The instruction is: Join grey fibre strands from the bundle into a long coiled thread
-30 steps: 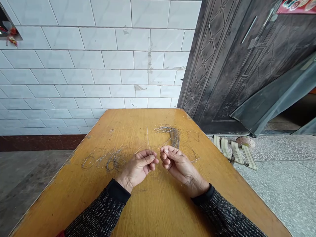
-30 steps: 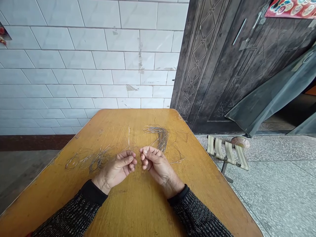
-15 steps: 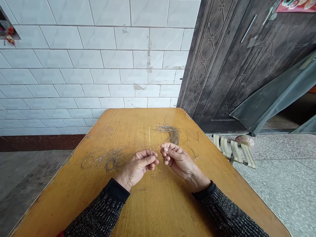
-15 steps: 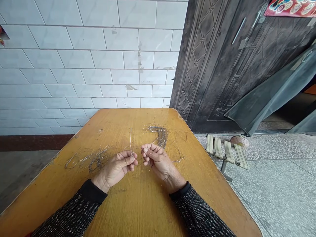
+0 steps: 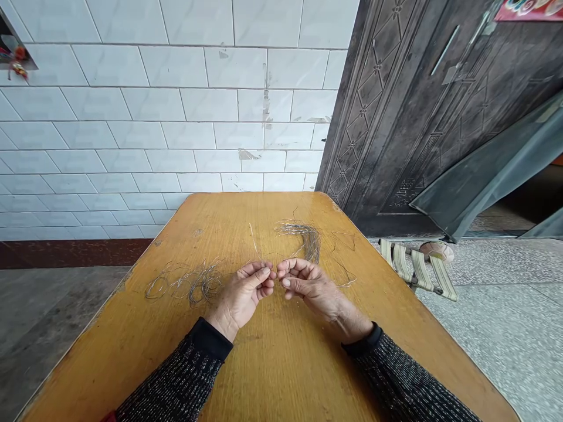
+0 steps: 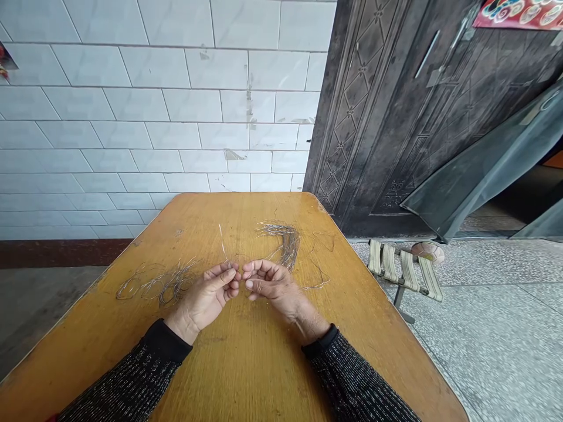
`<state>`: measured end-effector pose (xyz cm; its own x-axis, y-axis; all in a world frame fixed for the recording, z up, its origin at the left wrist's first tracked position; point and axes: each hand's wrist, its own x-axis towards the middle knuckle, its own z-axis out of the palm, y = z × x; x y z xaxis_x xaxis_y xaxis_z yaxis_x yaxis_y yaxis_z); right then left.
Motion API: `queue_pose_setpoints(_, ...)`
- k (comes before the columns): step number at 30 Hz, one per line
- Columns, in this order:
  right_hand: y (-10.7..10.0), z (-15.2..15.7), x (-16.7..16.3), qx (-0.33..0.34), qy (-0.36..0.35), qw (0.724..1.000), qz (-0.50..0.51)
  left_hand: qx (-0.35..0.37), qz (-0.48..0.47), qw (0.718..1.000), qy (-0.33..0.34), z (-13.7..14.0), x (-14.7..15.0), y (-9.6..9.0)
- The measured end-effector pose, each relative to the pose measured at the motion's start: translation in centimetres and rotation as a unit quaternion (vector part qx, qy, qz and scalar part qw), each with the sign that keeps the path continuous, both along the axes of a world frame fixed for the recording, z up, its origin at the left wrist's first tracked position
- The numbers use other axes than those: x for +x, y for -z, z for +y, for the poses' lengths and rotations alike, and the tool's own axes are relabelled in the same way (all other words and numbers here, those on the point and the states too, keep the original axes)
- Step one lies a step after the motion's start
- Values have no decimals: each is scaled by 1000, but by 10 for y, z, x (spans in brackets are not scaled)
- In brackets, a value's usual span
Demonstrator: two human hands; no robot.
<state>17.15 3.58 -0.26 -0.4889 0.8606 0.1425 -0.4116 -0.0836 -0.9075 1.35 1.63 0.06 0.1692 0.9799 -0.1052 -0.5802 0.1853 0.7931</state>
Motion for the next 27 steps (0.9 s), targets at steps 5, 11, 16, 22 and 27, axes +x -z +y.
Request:
queue_pose_setpoints(5,3,1,-2,13,39,999,-7,-25,0,1000,-5,-2,2,-2)
queue_pose_setpoints(11,4,1,-2,44,24,999,5,-30,17,999,0,-4,3,-4)
queue_pose_setpoints(16,0,-2,-6,63,40,997,7,-34,10,999,12,-4,3,-3)
queue_pose_setpoints(22,2,-3,-10,68,53,996,21,-33,8,999,16,-2,1,-3)
queue_pose_setpoints(27,4,1,-6,29,24,999,2,-12,37,999,13,-2,0,-4)
